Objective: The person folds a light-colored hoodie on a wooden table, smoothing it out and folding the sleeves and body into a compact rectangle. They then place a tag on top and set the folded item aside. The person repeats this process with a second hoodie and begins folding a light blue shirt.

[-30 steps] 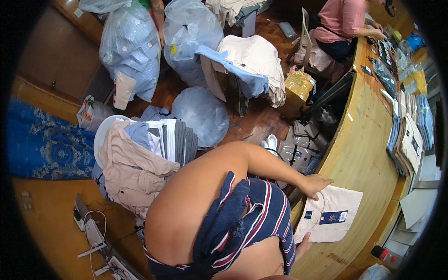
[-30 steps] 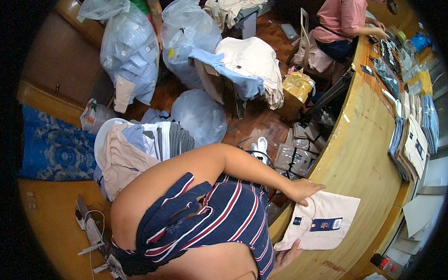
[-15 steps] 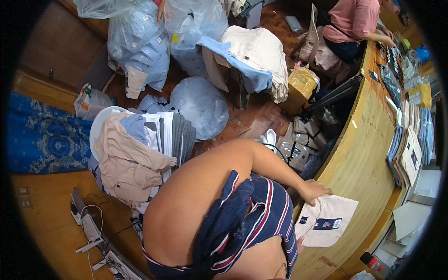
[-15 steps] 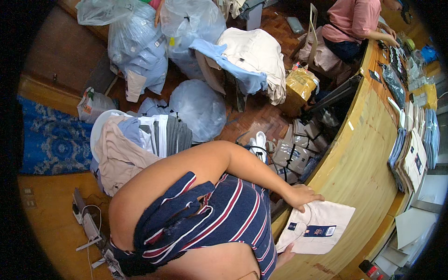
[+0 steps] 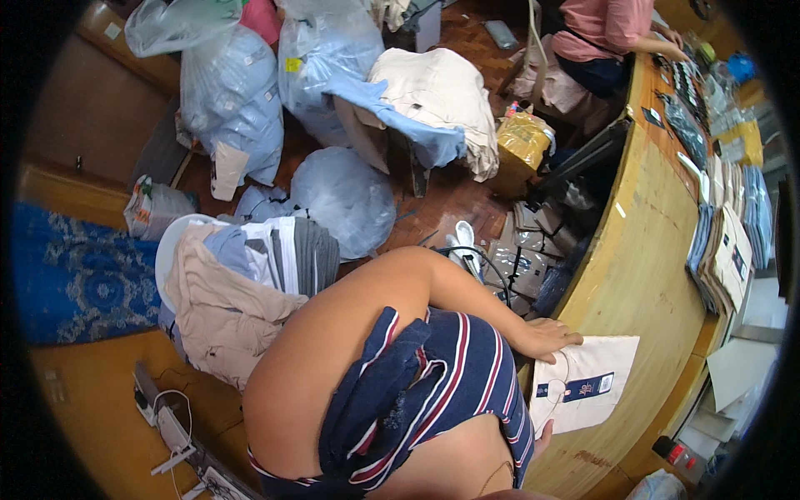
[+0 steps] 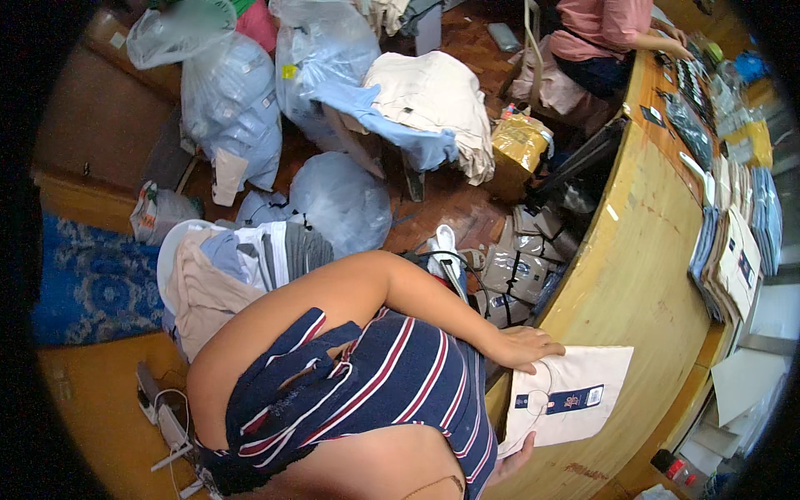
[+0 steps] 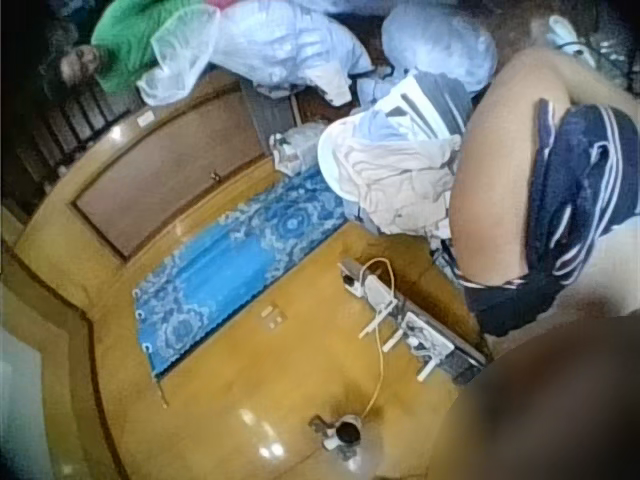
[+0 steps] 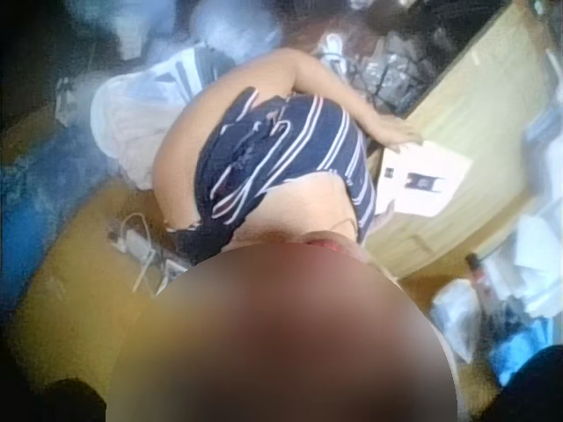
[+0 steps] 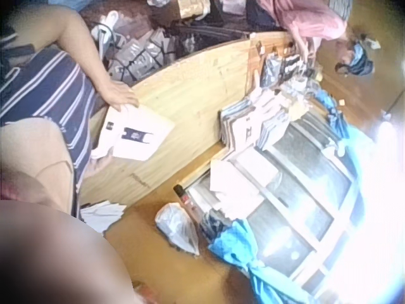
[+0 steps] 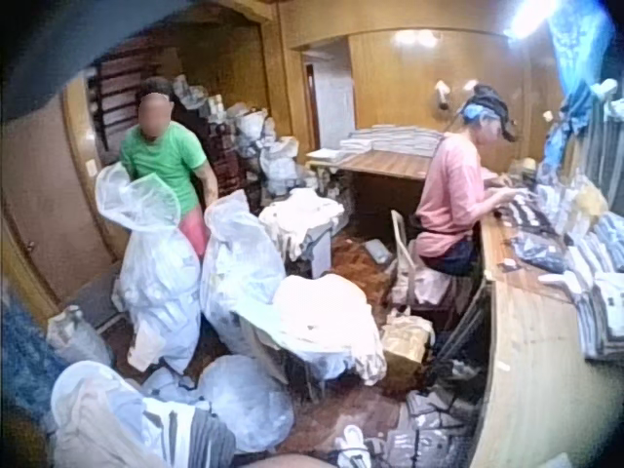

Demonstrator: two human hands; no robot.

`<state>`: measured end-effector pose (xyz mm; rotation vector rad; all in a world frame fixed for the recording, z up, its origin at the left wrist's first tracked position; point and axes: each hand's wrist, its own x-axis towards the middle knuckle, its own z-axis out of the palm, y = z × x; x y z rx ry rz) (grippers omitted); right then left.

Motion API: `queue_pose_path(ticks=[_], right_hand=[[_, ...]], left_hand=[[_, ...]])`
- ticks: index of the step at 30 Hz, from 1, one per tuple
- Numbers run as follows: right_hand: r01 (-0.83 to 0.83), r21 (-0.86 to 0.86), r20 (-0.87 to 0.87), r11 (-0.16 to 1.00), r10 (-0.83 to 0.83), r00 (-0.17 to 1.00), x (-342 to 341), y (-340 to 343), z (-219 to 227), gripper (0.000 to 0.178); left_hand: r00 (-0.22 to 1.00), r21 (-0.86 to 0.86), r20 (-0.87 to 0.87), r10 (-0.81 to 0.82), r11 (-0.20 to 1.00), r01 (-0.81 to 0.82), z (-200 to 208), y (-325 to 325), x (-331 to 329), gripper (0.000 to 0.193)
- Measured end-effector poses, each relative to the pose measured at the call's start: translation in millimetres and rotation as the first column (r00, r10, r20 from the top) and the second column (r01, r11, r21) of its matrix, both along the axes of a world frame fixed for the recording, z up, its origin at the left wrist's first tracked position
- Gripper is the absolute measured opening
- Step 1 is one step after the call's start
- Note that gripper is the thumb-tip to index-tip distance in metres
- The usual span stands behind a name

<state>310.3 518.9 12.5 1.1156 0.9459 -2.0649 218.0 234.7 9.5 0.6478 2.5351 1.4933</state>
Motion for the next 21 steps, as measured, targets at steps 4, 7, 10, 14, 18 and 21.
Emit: queue_pose_path(ticks=[4,7,10,14,18,21], right_hand=[[-0.148,0.762,-0.168,0.630,0.412,0.895,-6,-38,23,0.050],[-0.012,0.825,-0.252,0.565,0.387,0.887,5,-62,41,0.051],[0.112,0.765,-0.394,0.635,0.323,0.861,10,-82,59,0.053],[0.211,0.092,-0.382,0.973,-0.161,0.910,11,-66,45,0.055],[0.231,0.157,-0.534,0.960,-0.114,0.838,6,-69,61,0.054],[0.336,0.199,-0.603,0.921,-0.155,0.782,1,-79,90,0.056]], left_hand=[[0.992,-0.102,-0.129,0.003,0.995,-0.016,-3,-4,-3,0.059],[0.981,-0.154,-0.190,-0.044,0.988,0.015,1,-7,-5,0.056],[0.972,-0.166,-0.224,-0.077,0.985,0.040,5,-7,-12,0.052],[0.950,-0.194,-0.289,-0.121,0.979,0.066,21,-3,-23,0.045],[0.918,-0.145,-0.332,-0.217,0.973,0.177,40,-5,-35,0.031],[0.888,-0.091,-0.357,-0.289,0.957,0.275,68,-5,-46,0.027]])
